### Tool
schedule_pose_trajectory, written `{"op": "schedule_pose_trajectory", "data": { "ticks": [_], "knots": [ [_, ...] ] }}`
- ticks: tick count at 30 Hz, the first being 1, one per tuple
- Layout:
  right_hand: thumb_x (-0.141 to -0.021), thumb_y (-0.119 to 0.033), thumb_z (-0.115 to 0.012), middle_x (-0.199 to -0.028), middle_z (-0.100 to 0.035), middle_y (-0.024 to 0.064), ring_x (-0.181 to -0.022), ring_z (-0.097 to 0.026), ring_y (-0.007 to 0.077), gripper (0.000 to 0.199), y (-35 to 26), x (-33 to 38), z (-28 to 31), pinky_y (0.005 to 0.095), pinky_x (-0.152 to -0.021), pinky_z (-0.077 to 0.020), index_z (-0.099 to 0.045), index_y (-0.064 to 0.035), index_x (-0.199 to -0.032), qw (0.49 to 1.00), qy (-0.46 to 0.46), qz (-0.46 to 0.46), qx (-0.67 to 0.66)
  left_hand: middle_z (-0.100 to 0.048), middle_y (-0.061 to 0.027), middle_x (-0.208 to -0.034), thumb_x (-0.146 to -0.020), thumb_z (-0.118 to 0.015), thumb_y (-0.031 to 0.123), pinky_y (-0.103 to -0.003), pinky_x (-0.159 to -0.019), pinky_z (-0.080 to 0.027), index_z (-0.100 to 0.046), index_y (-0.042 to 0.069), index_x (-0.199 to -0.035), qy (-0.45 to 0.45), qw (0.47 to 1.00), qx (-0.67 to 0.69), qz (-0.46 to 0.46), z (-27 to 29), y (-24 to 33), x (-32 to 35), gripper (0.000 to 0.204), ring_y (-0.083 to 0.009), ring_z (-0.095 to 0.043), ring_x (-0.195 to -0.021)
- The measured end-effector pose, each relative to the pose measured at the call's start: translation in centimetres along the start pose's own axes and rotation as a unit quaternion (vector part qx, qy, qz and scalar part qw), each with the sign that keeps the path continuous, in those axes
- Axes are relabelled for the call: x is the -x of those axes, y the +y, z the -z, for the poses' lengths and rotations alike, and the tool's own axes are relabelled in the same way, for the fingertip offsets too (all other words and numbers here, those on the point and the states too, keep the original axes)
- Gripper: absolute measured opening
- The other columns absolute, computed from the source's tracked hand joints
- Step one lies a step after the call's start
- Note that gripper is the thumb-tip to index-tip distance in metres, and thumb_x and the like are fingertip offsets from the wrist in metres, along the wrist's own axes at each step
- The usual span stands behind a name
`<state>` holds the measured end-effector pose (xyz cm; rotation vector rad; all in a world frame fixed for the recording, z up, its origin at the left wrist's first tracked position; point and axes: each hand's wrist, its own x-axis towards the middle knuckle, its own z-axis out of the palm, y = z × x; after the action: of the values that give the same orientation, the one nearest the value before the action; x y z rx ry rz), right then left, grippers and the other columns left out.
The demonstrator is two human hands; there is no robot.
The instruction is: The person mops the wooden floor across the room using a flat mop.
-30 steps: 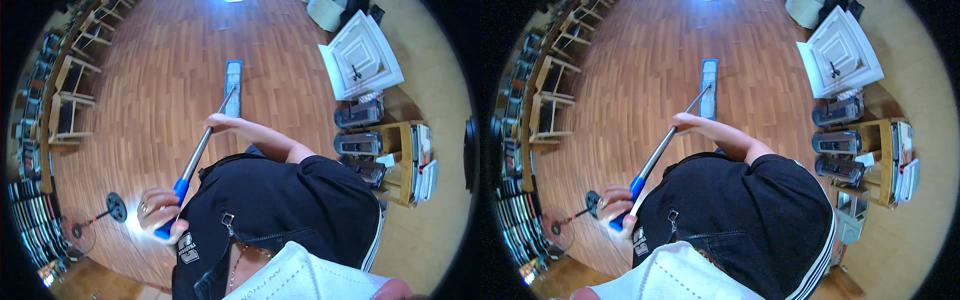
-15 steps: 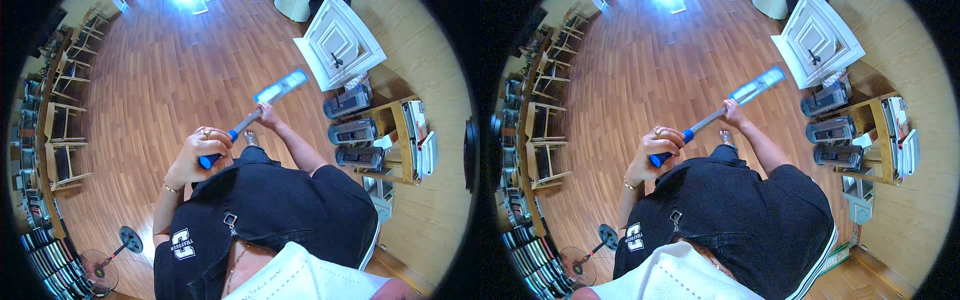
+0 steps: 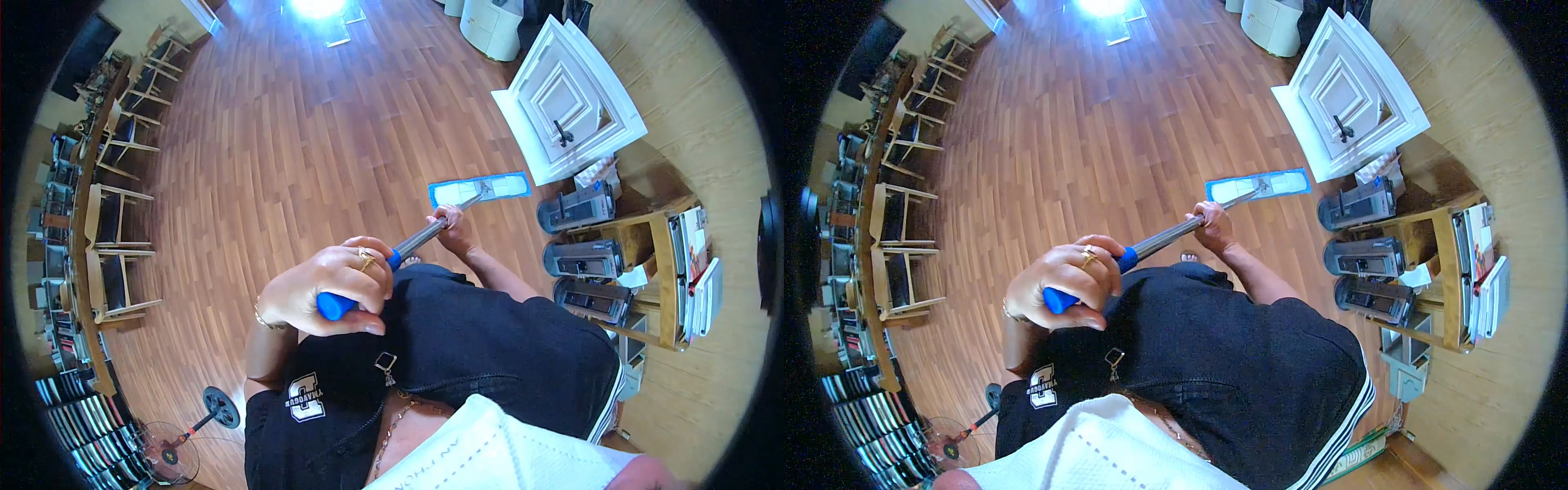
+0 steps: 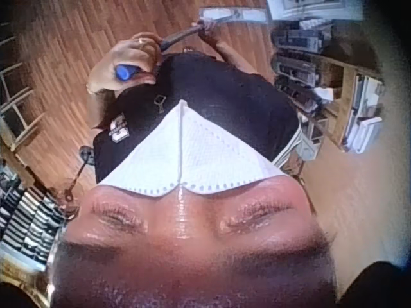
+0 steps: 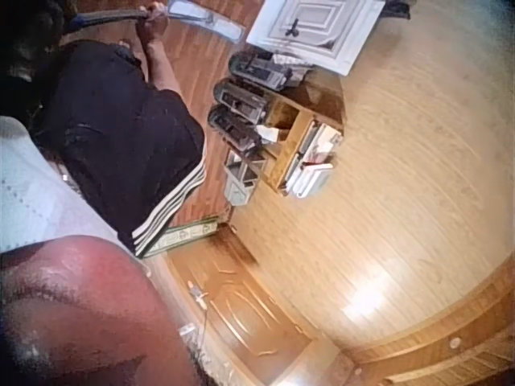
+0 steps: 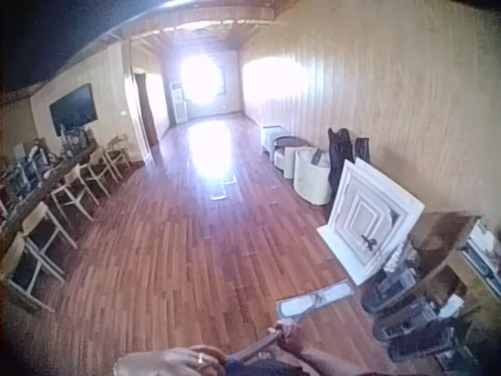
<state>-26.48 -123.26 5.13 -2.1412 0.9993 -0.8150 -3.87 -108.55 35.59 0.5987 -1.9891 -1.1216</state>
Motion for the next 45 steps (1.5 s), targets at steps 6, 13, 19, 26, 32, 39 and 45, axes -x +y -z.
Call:
{"op": "schedule_pose_trajectory", "data": {
  "ticks": [6, 13, 19, 26, 32, 39, 45],
  "knots": [
    [-0.083, -0.022, -0.066, -0.079, -0.061, 0.0141, -0.078, -0.059, 0.0363, 0.017, 9.1, -10.0, 0.2, 0.0446, -0.075, -0.0467, -0.057, -0.0074, -0.081, 0.986, -0.007, 0.114, 0.122, -0.063, -0.0041, -0.081, -0.073, -0.077, 0.007, -0.043, -0.099, -0.037, -0.060, 0.009, -0.078, 0.157, 0.978, -0.120, 0.064, -0.6, -5.5, -4.0, 0.018, -0.0207, -0.064, -0.086],
    [-0.079, -0.016, -0.065, -0.091, -0.067, 0.0113, -0.088, -0.064, 0.0331, 0.015, 11.3, -20.0, -4.3, 0.0443, -0.076, -0.0493, -0.061, -0.0126, -0.094, 0.995, -0.071, -0.066, 0.008, -0.070, -0.0030, -0.088, -0.080, -0.076, 0.012, -0.036, -0.090, -0.038, -0.065, 0.010, -0.084, 0.442, 0.874, -0.175, 0.101, -1.8, -14.0, -5.1, 0.012, -0.0166, -0.066, -0.090],
    [-0.074, -0.009, -0.065, -0.085, -0.064, 0.0110, -0.083, -0.064, 0.0328, 0.009, 7.9, -23.2, -9.0, 0.0415, -0.072, -0.0516, -0.063, -0.0137, -0.081, 0.972, -0.190, 0.130, 0.055, -0.071, -0.0042, -0.091, -0.076, -0.079, 0.014, -0.037, -0.092, -0.037, -0.068, 0.012, -0.089, 0.456, 0.816, -0.309, 0.175, -3.0, -12.4, -2.0, 0.017, -0.0176, -0.067, -0.096],
    [-0.067, -0.020, -0.071, -0.074, -0.063, 0.0033, -0.077, -0.065, 0.0255, 0.014, -3.2, -19.6, -15.9, 0.0373, -0.062, -0.0478, -0.061, -0.0182, -0.077, 0.885, -0.321, 0.334, -0.053, -0.072, -0.0060, -0.087, -0.073, -0.079, 0.013, -0.039, -0.091, -0.041, -0.069, 0.012, -0.089, 0.450, 0.750, -0.439, 0.205, -4.9, -2.2, 4.0, 0.019, -0.0198, -0.069, -0.086],
    [-0.064, -0.016, -0.061, -0.071, -0.063, 0.0045, -0.076, -0.063, 0.0273, 0.006, -17.4, -9.4, -18.1, 0.0467, -0.072, -0.0404, -0.056, -0.0181, -0.066, 0.789, -0.415, 0.453, -0.007, -0.068, -0.0074, -0.075, -0.069, -0.075, 0.010, -0.043, -0.079, -0.046, -0.067, 0.008, -0.081, 0.507, 0.702, -0.468, 0.176, -9.3, 10.4, 7.9, 0.015, -0.0229, -0.068, -0.072],
    [-0.071, -0.018, -0.063, -0.072, -0.062, 0.0151, -0.074, -0.062, 0.0385, 0.008, -32.4, 7.1, -18.5, 0.0511, -0.071, -0.0477, -0.060, -0.0143, -0.077, 0.601, -0.580, 0.542, -0.092, -0.063, -0.0047, -0.066, -0.084, -0.069, 0.041, -0.039, -0.064, -0.046, -0.062, 0.007, -0.083, 0.492, 0.658, -0.534, 0.197, -18.9, 25.1, 11.4, 0.035, -0.0206, -0.065, -0.062],
    [-0.074, -0.021, -0.068, -0.085, -0.065, 0.0164, -0.084, -0.062, 0.0330, 0.020, -38.9, 16.9, -20.7, 0.0450, -0.073, -0.0462, -0.064, -0.0062, -0.087, 0.399, -0.718, 0.542, -0.178, -0.061, -0.0017, -0.064, -0.088, -0.060, 0.052, -0.040, -0.068, -0.042, -0.059, 0.007, -0.092, 0.474, 0.622, -0.559, 0.276, -24.2, 30.6, 13.6, 0.045, -0.0162, -0.059, -0.058]
  ]
}}
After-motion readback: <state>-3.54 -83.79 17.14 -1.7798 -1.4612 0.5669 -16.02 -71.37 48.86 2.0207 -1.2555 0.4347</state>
